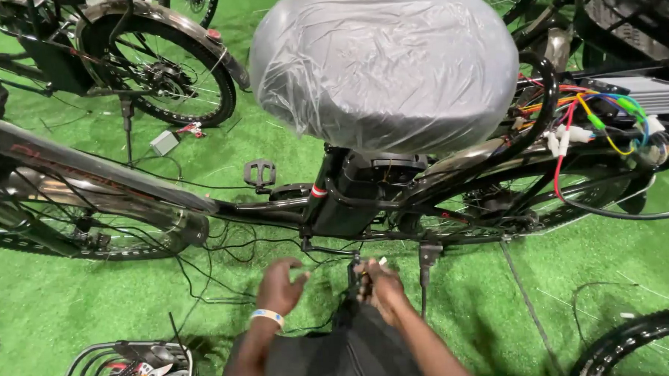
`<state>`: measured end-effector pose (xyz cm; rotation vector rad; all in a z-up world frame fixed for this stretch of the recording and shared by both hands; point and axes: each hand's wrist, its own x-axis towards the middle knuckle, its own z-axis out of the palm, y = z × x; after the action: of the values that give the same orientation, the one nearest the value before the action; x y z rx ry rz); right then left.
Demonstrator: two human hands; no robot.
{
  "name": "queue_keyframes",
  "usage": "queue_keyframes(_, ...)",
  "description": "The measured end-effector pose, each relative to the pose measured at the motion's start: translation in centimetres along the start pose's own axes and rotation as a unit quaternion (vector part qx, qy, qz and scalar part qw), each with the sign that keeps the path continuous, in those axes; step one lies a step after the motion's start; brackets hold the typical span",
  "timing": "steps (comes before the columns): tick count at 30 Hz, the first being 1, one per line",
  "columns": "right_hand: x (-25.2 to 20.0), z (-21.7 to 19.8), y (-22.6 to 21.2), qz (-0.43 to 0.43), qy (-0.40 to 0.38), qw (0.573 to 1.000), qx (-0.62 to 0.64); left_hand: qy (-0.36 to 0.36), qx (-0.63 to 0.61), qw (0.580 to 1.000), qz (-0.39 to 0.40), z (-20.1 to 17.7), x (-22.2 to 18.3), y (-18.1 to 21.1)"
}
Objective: The person connects the wire harness to the controller of an electric bicycle.
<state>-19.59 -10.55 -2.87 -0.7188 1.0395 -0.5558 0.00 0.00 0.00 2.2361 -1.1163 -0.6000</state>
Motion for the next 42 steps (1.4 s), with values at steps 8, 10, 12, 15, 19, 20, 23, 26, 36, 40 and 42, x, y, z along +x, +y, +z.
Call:
queue_keyframes(8,9.5,-5.4,4.5,0.028,0.140,0.988,0.054,-0.032,-0.119,0.975,0.183,10.8,3.8,1.5)
queue_keyframes(10,10.9,-7.2,4.6,0.023,0.184,0.982,-0.016,-0.058,-0.122,0.977,0.164,12.1,4.3,1.9)
queue_keyframes(12,12.3,-9.3,4.9,0.077,0.082,0.992,-0.058,-0.074,-0.103,0.979,0.161,12.9,4.7,1.9)
queue_keyframes(15,8.1,-7.5,-0.4,0.118,-0.076,0.964,-0.225,-0.227,0.002,0.968,0.107,13.7,4.1,0.3)
queue_keyframes(19,12.0,-8.3,0.4,0.092,0.037,0.975,-0.199,-0.149,-0.077,0.981,0.097,14.0,4.6,-0.5)
queue_keyframes(20,13.2,-8.7,1.0,0.011,0.099,0.992,-0.076,-0.106,-0.085,0.988,0.073,13.4,4.8,0.4)
queue_keyframes(23,12.5,-6.9,-1.3,-0.037,0.153,0.985,0.074,0.000,-0.138,0.986,0.090,12.4,5.9,2.4)
queue_keyframes(26,13.7,-6.0,-1.8,-0.012,0.139,0.988,0.067,0.077,-0.183,0.968,0.155,12.0,7.7,5.4)
queue_keyframes(36,30.8,-12.5,5.6,-0.093,0.173,0.960,-0.201,-0.110,-0.014,0.993,0.028,18.3,14.4,10.3)
queue_keyframes(40,31.2,-11.9,4.2,-0.090,0.167,0.963,-0.190,-0.095,-0.019,0.995,0.029,18.9,15.9,10.5)
queue_keyframes(42,31.2,-11.6,3.1,-0.090,0.166,0.965,-0.184,-0.086,-0.023,0.996,0.032,19.2,16.7,10.8)
